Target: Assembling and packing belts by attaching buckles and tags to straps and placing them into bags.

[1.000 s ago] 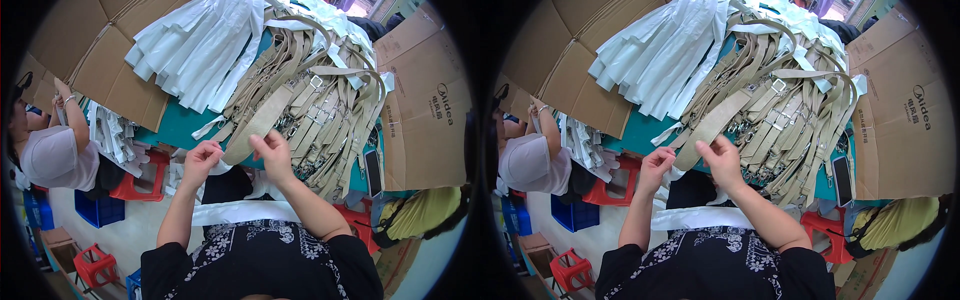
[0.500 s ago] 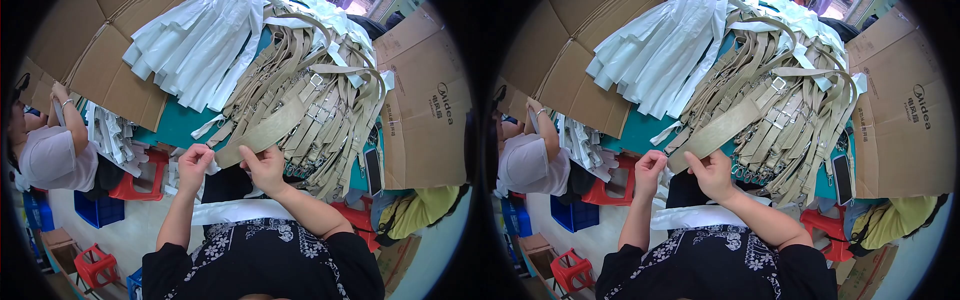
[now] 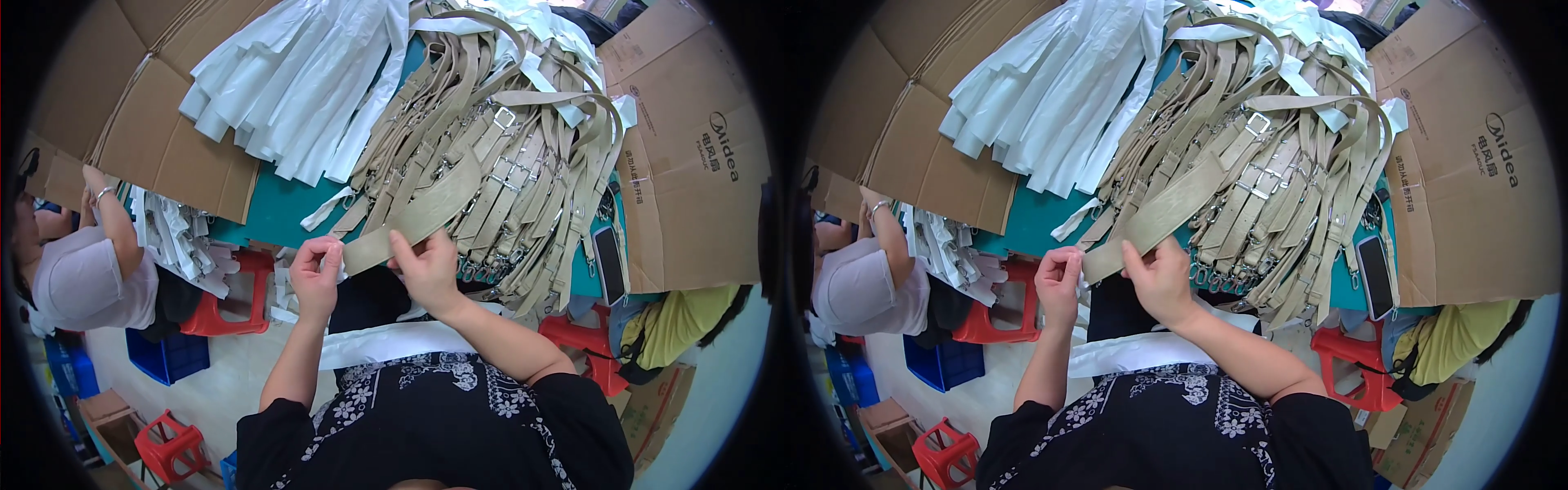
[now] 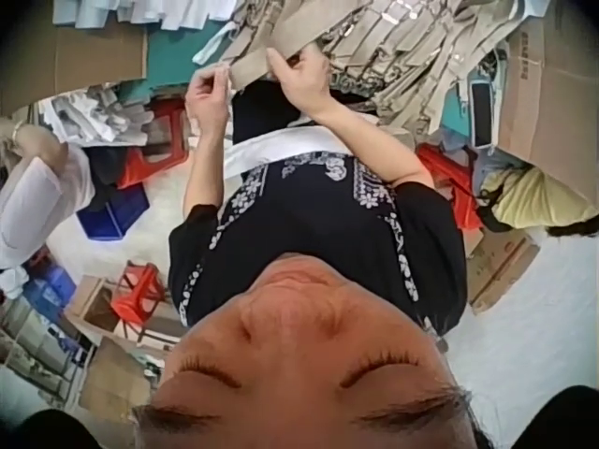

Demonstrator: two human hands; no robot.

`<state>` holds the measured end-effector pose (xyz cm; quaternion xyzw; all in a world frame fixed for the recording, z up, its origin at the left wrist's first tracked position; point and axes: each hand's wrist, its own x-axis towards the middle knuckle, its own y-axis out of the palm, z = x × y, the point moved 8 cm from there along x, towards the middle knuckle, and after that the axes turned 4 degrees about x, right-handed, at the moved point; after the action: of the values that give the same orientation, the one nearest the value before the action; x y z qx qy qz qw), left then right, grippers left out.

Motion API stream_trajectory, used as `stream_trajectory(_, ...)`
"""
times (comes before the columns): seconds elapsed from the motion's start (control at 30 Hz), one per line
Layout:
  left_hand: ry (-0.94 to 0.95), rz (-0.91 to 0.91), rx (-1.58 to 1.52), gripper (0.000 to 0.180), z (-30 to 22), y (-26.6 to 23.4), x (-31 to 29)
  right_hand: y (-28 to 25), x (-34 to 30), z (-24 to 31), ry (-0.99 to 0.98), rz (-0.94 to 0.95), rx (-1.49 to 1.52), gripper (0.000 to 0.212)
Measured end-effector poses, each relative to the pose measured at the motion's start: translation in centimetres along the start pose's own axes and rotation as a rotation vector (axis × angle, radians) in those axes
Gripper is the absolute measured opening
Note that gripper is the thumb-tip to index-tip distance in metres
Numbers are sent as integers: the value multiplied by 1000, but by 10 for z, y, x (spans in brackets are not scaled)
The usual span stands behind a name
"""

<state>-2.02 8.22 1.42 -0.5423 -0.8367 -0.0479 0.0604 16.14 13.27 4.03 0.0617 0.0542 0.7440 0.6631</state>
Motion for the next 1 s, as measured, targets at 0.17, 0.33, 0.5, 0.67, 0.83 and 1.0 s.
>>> stream_trajectory(0.17,104,17,174,17,7,13,-3,6,-2,-12,147,131,185,19)
stream_trajectory(0.33,177,61,270,49,9,25,-2,4,0,-19,129,151,69,19)
stream_trajectory(0.5,72,72,-67,76,19,39,1,16,0,-25,47,326,-37,23)
stream_trajectory(0.67,120,0,-132,71,12,32,-5,30,-17,-62,893,526,512,37)
stream_trajectory(0.83,455,-105,617,27,-22,6,-35,27,-5,-57,822,486,540,43)
stream_trajectory(1.0,338,60,987,19,-23,18,-36,31,-6,-58,783,472,531,43)
